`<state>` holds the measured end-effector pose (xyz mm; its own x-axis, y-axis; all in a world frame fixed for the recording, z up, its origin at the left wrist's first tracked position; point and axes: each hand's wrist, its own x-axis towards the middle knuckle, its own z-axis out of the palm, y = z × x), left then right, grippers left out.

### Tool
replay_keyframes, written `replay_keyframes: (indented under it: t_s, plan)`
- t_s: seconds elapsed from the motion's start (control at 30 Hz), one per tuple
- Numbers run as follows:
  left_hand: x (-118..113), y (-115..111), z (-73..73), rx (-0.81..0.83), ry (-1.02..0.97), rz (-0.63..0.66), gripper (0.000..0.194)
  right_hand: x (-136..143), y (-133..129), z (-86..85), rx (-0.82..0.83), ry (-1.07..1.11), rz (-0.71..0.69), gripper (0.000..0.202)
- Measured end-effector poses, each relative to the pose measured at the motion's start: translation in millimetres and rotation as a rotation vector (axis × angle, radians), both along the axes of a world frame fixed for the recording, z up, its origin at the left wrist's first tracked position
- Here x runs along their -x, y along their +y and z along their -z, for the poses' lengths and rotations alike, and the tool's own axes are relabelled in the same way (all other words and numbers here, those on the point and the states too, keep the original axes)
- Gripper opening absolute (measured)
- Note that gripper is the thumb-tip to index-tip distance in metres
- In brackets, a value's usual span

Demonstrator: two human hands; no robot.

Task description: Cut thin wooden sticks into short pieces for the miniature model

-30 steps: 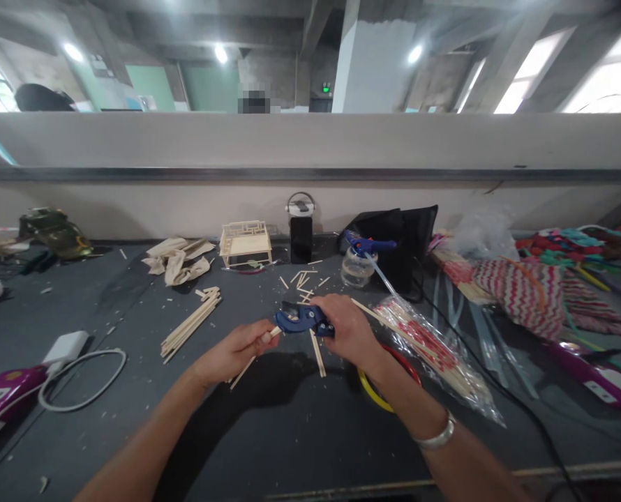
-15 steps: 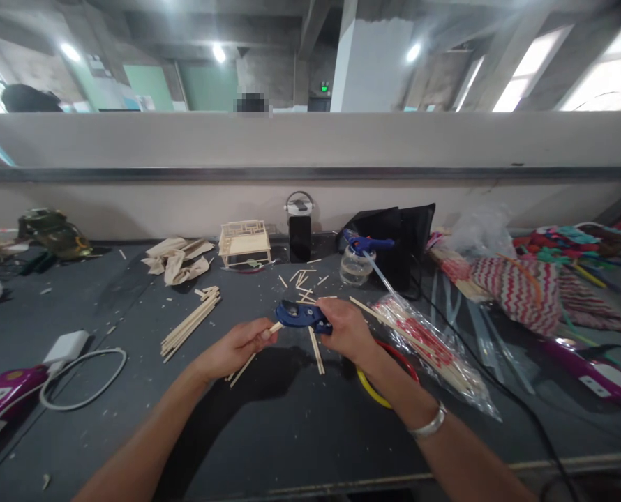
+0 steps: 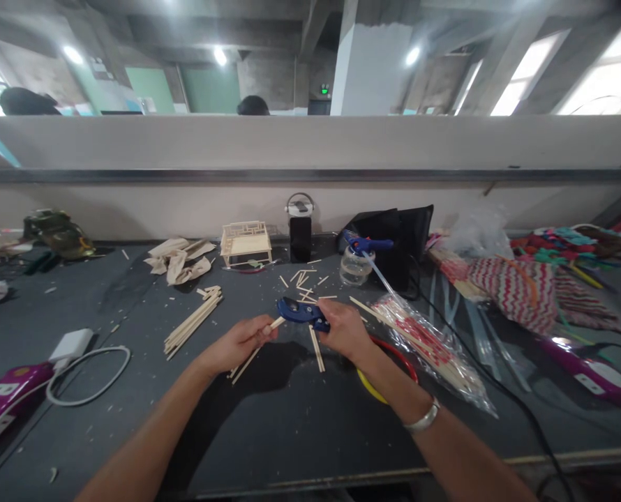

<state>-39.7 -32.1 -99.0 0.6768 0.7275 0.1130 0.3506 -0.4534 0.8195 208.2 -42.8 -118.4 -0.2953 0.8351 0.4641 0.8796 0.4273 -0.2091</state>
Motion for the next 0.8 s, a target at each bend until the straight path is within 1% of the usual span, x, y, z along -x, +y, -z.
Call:
replay_keyframes:
  t_s: [0.17, 0.33, 0.53, 0.67, 0.8]
  plan:
    - [-2.1, 0.3, 2.8, 0.007, -0.012, -0.041, 0.031, 1.1, 0.1, 0.1, 0.027, 0.008, 0.024, 0.017]
    - [-5.9, -0.7, 6.7, -0.047, -0.039, -0.110, 0.030, 1.8, -0.6, -1.9, 0.042, 0.023, 0.040, 0.017]
    - [-8.7, -3.7, 2.6, -0.093, -0.017, -0.134, 0.031, 1.2, 0.6, 2.0, 0.028, 0.067, 0.032, 0.021]
    - [-9.7, -3.6, 1.2, -0.080, -0.017, -0.172, 0.030, 4.1, 3.6, 5.2, 0.027, 0.075, 0.064, 0.014]
    - [-10.9, -3.8, 3.3, -0.039, -0.046, -0.191, 0.032, 6.8, 5.4, 3.3, 0.017, 0.073, 0.120, 0.010]
